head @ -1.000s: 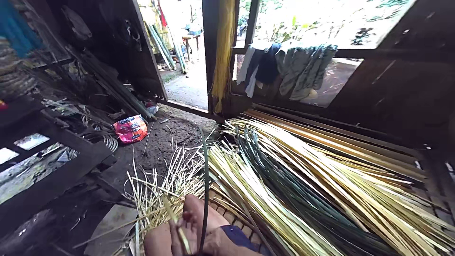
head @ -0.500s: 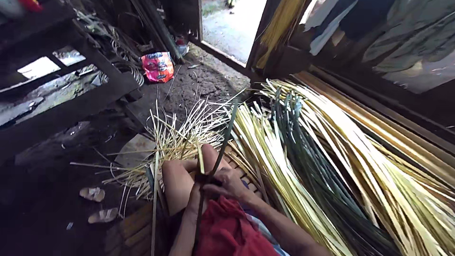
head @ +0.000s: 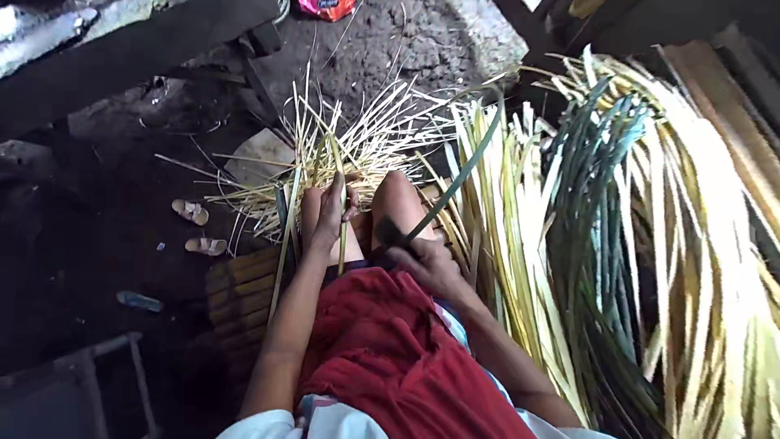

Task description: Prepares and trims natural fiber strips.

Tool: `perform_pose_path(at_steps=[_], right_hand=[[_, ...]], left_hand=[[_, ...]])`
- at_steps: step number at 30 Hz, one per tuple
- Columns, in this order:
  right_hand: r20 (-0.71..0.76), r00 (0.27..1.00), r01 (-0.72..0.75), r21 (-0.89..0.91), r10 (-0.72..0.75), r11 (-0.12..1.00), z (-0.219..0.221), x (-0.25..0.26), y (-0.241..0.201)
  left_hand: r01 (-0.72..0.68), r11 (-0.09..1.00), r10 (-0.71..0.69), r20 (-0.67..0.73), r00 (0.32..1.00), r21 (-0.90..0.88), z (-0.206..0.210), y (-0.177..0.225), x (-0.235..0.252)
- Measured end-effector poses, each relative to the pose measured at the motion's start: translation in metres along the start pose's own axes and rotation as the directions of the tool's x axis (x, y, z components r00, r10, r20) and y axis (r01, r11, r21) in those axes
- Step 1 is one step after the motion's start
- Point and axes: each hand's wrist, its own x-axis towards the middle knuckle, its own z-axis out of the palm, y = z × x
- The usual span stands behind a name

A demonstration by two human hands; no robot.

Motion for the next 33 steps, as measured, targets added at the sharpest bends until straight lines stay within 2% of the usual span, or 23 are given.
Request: perform_pose_path(at_steps=[3,6,8,10,12,15,17,18,19,20,22,23,24,25,26,27,29,31,32,33], right_hand=[[0.012,0.993,-0.117,0.124,0.116,0.985,-0.037,0.013,-0.008],[-0.039,0.994,-0.101,0.1,0.105,0.99,-0.068,0.019,-0.026],[-0.118,0.992,-0.03,0.091,0.04,0.995,-0.087,0.019,-0.043],[-0.178,0.983,0.072,0.118,-0.05,0.99,-0.106,0.016,-0.057],[-0.156,0.979,0.167,0.217,-0.135,0.962,-0.121,0.012,-0.064],[0.075,0.967,0.192,0.411,-0.243,0.891,-0.126,0.008,-0.066],[0.303,0.886,0.19,0.455,-0.352,0.87,-0.12,0.012,-0.066],[0.417,0.819,0.197,0.44,-0.394,0.876,-0.115,0.016,-0.068],[0.515,0.744,0.219,0.414,-0.425,0.884,-0.109,0.02,-0.071],[0.588,0.667,0.264,0.387,-0.457,0.883,-0.102,0.025,-0.075],[0.655,0.537,0.368,0.385,-0.532,0.846,-0.083,0.031,-0.084],[0.668,0.486,0.409,0.396,-0.563,0.822,-0.073,0.033,-0.088],[0.678,0.443,0.429,0.414,-0.587,0.803,-0.063,0.034,-0.093],[0.687,0.402,0.435,0.439,-0.605,0.786,-0.055,0.036,-0.097],[0.691,0.369,0.44,0.459,-0.621,0.772,-0.048,0.037,-0.101],[0.692,0.345,0.44,0.478,-0.634,0.76,-0.042,0.038,-0.104],[0.686,0.324,0.423,0.512,-0.652,0.748,-0.033,0.04,-0.108],[0.66,0.367,0.38,0.537,-0.655,0.753,-0.029,0.038,-0.104],[0.649,0.423,0.329,0.54,-0.632,0.775,-0.029,0.036,-0.098],[0.644,0.496,0.259,0.53,-0.582,0.808,-0.03,0.032,-0.088]], left_hand=[[-0.027,0.938,-0.017,0.125,0.992,0.345,-0.017,0.02,0.004],[-0.109,0.688,-0.1,0.242,0.965,0.718,-0.058,0.023,-0.051],[-0.084,0.542,-0.204,0.228,0.952,0.836,-0.108,0.008,-0.101],[0.006,0.41,-0.295,0.127,0.947,0.912,-0.169,-0.008,-0.163],[0.176,0.233,-0.359,-0.083,0.929,0.956,-0.233,-0.026,-0.226],[0.381,-0.063,-0.465,-0.365,0.807,0.922,-0.315,-0.056,-0.297],[0.432,-0.217,-0.533,-0.477,0.699,0.875,-0.333,-0.065,-0.301],[0.448,-0.215,-0.536,-0.488,0.689,0.868,-0.326,-0.063,-0.288],[0.449,-0.145,-0.515,-0.455,0.727,0.882,-0.311,-0.057,-0.266],[0.411,-0.028,-0.471,-0.375,0.798,0.911,-0.291,-0.047,-0.239],[0.215,0.267,-0.301,-0.13,0.945,0.939,-0.229,-0.013,-0.176],[0.09,0.443,-0.207,0.004,0.978,0.892,-0.189,0.01,-0.149],[-0.041,0.633,-0.116,0.147,0.982,0.773,-0.149,0.034,-0.127],[-0.152,0.794,-0.035,0.294,0.955,0.589,-0.11,0.059,-0.113],[-0.229,0.894,0.04,0.44,0.897,0.385,-0.077,0.082,-0.103],[-0.273,0.941,0.106,0.593,0.798,0.2,-0.049,0.102,-0.097],[-0.305,0.951,0.222,0.797,0.561,-0.05,-0.015,0.126,-0.088],[-0.327,0.915,0.354,0.857,0.375,-0.235,-0.001,0.136,-0.081],[-0.321,0.9,0.4,0.848,0.348,-0.294,0.003,0.141,-0.08],[-0.335,0.893,0.421,0.818,0.391,-0.3,0.003,0.147,-0.082]])
